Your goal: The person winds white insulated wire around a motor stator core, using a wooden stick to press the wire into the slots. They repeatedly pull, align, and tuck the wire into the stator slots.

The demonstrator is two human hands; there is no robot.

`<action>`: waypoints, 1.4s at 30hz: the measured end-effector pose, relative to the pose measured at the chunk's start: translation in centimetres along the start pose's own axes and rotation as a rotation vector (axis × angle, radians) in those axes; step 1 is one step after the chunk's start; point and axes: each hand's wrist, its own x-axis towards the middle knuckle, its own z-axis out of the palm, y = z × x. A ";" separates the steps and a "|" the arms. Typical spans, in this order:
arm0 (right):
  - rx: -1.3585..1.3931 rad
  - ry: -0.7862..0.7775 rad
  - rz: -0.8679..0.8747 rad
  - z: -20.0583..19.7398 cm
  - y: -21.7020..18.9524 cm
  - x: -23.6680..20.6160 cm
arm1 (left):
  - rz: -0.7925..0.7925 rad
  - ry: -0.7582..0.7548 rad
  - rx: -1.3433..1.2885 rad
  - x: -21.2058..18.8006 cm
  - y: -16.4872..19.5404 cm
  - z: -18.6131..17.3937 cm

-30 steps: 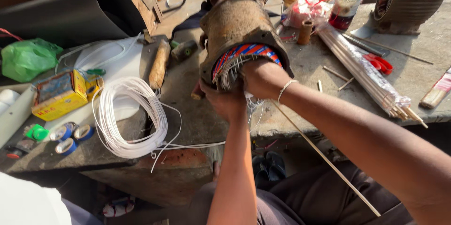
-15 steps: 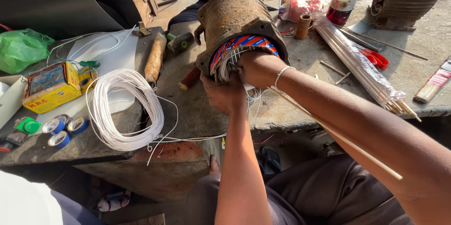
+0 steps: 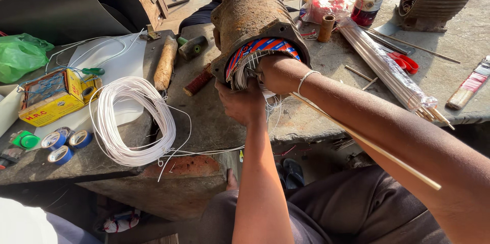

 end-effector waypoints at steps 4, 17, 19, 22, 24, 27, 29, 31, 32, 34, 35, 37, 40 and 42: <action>-0.010 0.024 -0.022 0.1 0.2 0.1 | -0.051 0.037 -0.015 0.0 0.2 0.5; 0.020 0.081 -0.046 0.8 1.2 -0.1 | -0.051 0.066 0.114 -0.2 0.2 1.8; 0.042 0.095 -0.047 1.0 1.3 -0.1 | -0.053 0.072 0.088 -0.3 0.3 1.8; 0.061 0.122 -0.046 1.2 1.3 -0.2 | -0.064 0.078 0.085 -0.4 0.4 1.8; 0.076 0.157 -0.065 1.3 1.3 -0.3 | -0.080 0.069 0.090 -0.4 0.5 1.7; 0.075 0.088 -0.021 1.3 1.2 -0.6 | -0.092 0.062 0.096 -0.3 0.5 1.6; 0.083 0.125 -0.032 1.3 1.0 -0.7 | -0.064 0.083 0.107 -0.3 0.5 1.5; 0.094 0.144 -0.030 1.2 0.8 -0.8 | -0.082 0.064 0.121 -0.3 0.5 1.4; 0.103 0.144 -0.022 1.2 0.7 -0.8 | -0.090 0.054 0.127 -0.3 0.5 1.3; 0.101 0.128 -0.009 1.1 0.5 -0.7 | -0.096 0.031 0.130 -0.3 0.5 1.1; 0.093 0.110 -0.002 1.1 0.4 -0.7 | -0.100 0.020 0.133 -0.3 0.5 1.1; 0.090 0.101 0.014 1.0 0.2 -0.7 | -0.104 0.008 0.128 -0.3 0.5 0.9; 0.118 0.137 0.039 1.0 -0.1 -0.8 | -0.108 -0.001 0.145 -0.1 0.4 0.8; 0.151 0.176 0.047 1.1 -0.3 -1.0 | -0.108 -0.013 0.148 0.0 0.3 0.8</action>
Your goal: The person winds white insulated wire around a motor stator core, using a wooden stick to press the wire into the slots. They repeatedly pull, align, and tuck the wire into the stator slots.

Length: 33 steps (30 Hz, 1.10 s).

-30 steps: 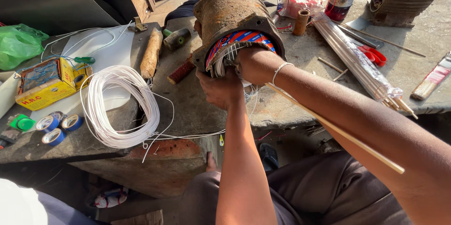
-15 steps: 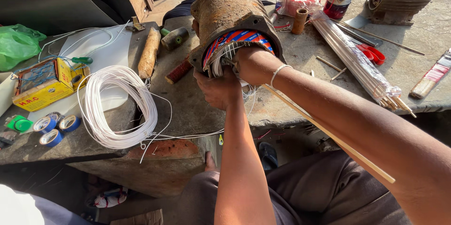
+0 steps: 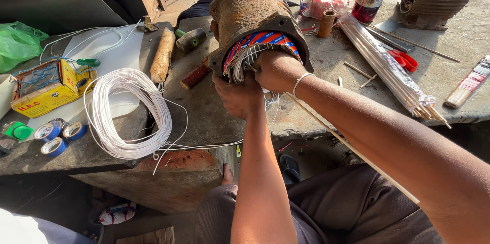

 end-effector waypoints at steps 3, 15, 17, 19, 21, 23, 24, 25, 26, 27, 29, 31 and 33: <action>0.013 -0.009 0.035 -0.1 -0.2 -0.1 | 0.001 -0.024 -0.009 0.1 -0.1 0.0; -0.022 -0.063 0.056 0.4 -0.4 0.3 | 0.013 -0.023 -0.030 0.1 -0.2 -0.3; -0.009 -0.072 0.060 0.8 -0.3 0.5 | 0.043 -0.015 -0.024 0.3 -0.5 -0.1; -0.010 -0.068 0.039 1.1 0.0 0.9 | 0.037 -0.029 -0.036 0.4 -0.9 0.2; -0.023 -0.050 -0.013 1.3 0.1 1.4 | 0.079 -0.041 -0.078 0.7 -1.6 0.3; -0.038 -0.070 0.006 1.5 0.1 1.9 | 0.168 -0.050 -0.147 1.1 -2.8 -0.1; -0.045 -0.077 0.015 1.7 0.0 2.1 | 0.341 -0.114 -0.284 1.4 -3.6 -0.8; -0.065 -0.074 -0.002 1.9 -0.2 2.3 | 0.514 -0.182 -0.419 1.8 -4.5 -1.7; -0.084 -0.075 -0.016 2.3 -0.5 2.3 | 0.683 -0.254 -0.551 2.0 -5.3 -2.5; -0.102 -0.077 -0.026 2.7 -0.8 2.4 | 0.623 -0.229 -0.429 2.2 -5.9 -3.4; -0.075 0.007 0.053 3.9 -1.3 1.8 | 0.496 -0.184 -0.181 2.2 -6.8 -5.1; -0.066 0.021 0.132 4.7 -1.9 2.1 | 0.333 -0.264 -0.230 2.1 -6.6 -6.5; -0.067 -0.036 0.222 5.1 -1.9 2.7 | 0.336 -0.258 -0.260 1.7 -6.2 -7.7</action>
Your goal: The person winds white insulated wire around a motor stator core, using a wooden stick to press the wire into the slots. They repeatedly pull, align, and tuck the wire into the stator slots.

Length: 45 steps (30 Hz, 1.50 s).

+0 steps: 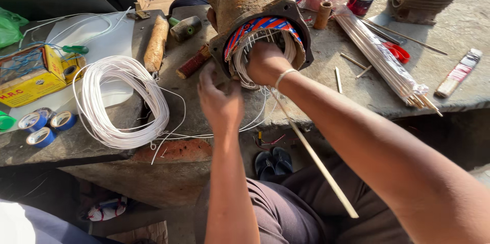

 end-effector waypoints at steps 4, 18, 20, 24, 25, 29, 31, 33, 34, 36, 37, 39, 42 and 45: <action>0.048 0.056 -0.100 1.4 0.5 0.7 | 0.088 0.053 -0.050 -1.3 0.9 -1.8; -0.053 0.139 -0.157 0.8 0.1 -4.4 | 0.027 -0.033 -0.159 -2.3 0.5 -2.7; 0.003 0.208 -0.198 0.6 -0.2 -5.9 | 0.064 -0.043 -0.160 -2.2 0.4 -2.9; 0.054 0.249 -0.112 0.1 -1.1 -7.3 | 0.115 -0.037 -0.155 -2.1 0.3 -3.0; 0.038 0.225 -0.085 0.0 -1.4 -7.3 | 0.067 -0.055 -0.156 -2.2 0.4 -3.1; 0.036 0.182 -0.038 -0.4 -2.5 -7.0 | -0.018 -0.084 -0.114 -2.7 1.1 -3.1; 0.006 0.173 -0.063 -0.5 -2.7 -6.7 | -0.022 -0.091 -0.118 -2.9 1.5 -3.0; -0.087 0.122 -0.098 -0.5 -2.5 -6.2 | -0.015 -0.085 -0.109 -3.0 1.6 -2.9; -0.059 0.152 -0.111 -0.3 -2.2 -5.9 | -0.004 -0.082 -0.091 -3.1 1.5 -2.8; 0.004 0.229 -0.145 0.1 -1.7 -5.3 | -0.027 -0.094 -0.081 -3.1 1.2 -2.6; 0.003 0.221 -0.139 0.4 -1.5 -4.8 | -0.069 -0.103 -0.094 -3.2 1.0 -2.4; 0.005 0.194 -0.112 1.1 -1.1 -4.0 | -0.053 -0.098 -0.108 -3.4 0.6 -2.2; 0.015 0.227 -0.104 1.9 -0.6 -3.7 | 0.036 -0.090 -0.142 -3.9 0.4 -2.0; 0.108 0.311 -0.256 1.9 0.0 -5.4 | -0.049 -0.130 -0.170 -4.1 0.5 -2.1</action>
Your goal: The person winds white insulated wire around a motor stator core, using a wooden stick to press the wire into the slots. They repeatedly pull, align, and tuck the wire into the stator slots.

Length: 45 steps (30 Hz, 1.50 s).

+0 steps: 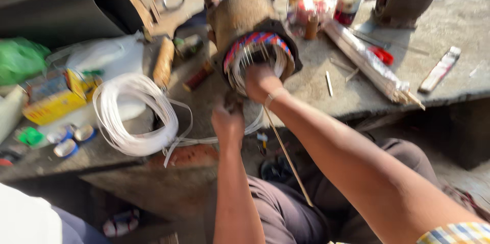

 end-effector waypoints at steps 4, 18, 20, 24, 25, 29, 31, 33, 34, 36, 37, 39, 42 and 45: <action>0.416 -0.206 0.374 -2.3 -1.0 -3.5 | 0.269 0.120 0.257 1.3 0.3 0.4; 0.882 -0.264 0.455 -5.6 -2.2 -6.0 | 0.322 0.076 0.143 5.9 0.0 4.1; 0.876 -0.249 0.448 -5.4 -2.1 -6.0 | 0.340 0.070 0.184 6.4 -0.7 4.3; 0.884 -0.226 0.463 -4.6 -1.6 -5.7 | 0.312 0.144 0.214 7.1 -1.8 5.3; 0.890 -0.216 0.470 -4.3 -1.4 -5.6 | 0.348 0.170 0.229 7.3 -2.0 5.5; 0.924 -0.225 0.438 -3.5 -0.3 -5.5 | 0.216 0.158 0.147 7.7 -2.1 5.8; 0.988 -0.230 0.448 -3.3 0.0 -5.6 | 0.220 0.131 0.153 8.0 -1.8 5.6; 0.993 -0.225 0.445 -3.3 0.2 -5.5 | 0.248 0.103 0.179 8.4 -2.0 5.1; 0.995 -0.224 0.439 -3.3 0.2 -5.3 | 0.274 0.091 0.203 8.6 -2.0 4.8; 0.894 -0.263 0.457 -3.3 0.1 -4.7 | 0.353 0.050 0.259 8.5 -2.3 4.1; 0.841 -0.272 0.459 -3.2 0.2 -4.0 | 0.415 0.025 0.283 8.4 -2.5 3.8; 0.760 -0.209 0.380 -2.6 0.1 -2.7 | 0.387 -0.076 0.108 7.8 -3.0 3.5; 0.650 -0.186 0.346 -0.7 0.3 -1.3 | 0.254 -0.199 -0.205 6.3 -3.7 3.5; 0.647 -0.152 0.377 1.7 0.4 -1.1 | 0.291 -0.173 -0.112 5.3 -3.7 3.6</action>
